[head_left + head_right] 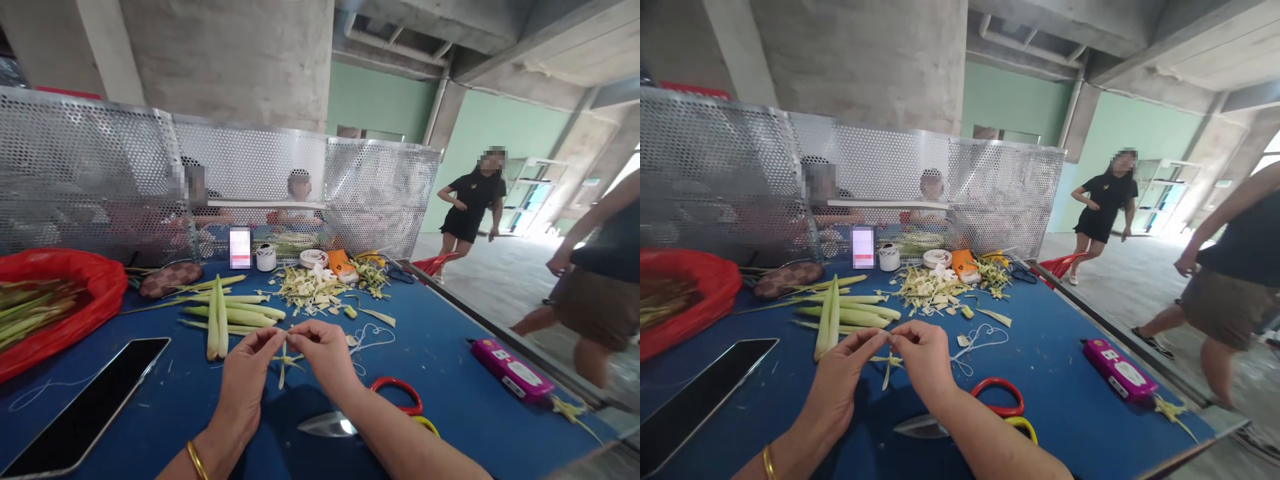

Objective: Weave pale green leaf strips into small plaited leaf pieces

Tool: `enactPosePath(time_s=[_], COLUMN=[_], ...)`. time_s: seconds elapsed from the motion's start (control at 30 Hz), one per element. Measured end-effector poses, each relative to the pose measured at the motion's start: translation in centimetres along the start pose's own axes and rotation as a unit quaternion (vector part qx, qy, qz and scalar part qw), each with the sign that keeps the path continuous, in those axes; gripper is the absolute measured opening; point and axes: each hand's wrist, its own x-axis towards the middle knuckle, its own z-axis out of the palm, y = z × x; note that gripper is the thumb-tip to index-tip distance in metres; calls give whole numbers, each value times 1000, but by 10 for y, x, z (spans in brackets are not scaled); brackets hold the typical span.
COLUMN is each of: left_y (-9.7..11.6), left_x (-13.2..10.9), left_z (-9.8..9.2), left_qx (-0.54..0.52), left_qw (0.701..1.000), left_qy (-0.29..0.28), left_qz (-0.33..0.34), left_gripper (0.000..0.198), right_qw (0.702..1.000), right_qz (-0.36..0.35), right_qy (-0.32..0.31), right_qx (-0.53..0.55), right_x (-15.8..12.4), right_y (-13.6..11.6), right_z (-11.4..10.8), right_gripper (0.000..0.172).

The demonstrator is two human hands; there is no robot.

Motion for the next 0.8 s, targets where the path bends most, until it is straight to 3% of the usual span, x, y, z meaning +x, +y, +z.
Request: enactPosePath(time_s=[0.4,0.6,0.73,0.8], left_y=[-6,-1,13,21], left_x=[2,2,15,21], left_z=[-3,-4,-15,-23], left_qx=[4,27,142,284], left_qw=[1000,996,986,950], left_qy=[-13,-66,-92,-126], left_qz=[-19,-47,-6,42], left_gripper=[19,23,25,23], right_qw=[999,1000,998,997], right_qz=[-3,6,4,3], right_qy=[-1,-1,52,76], right_qx=[-34,-6,24,34], right_x=[-1,1,10,16], right_y=[-1,-5,-9,-9], right_z=[-1,-9,-24,-32], right_gripper=[11,8,16,21])
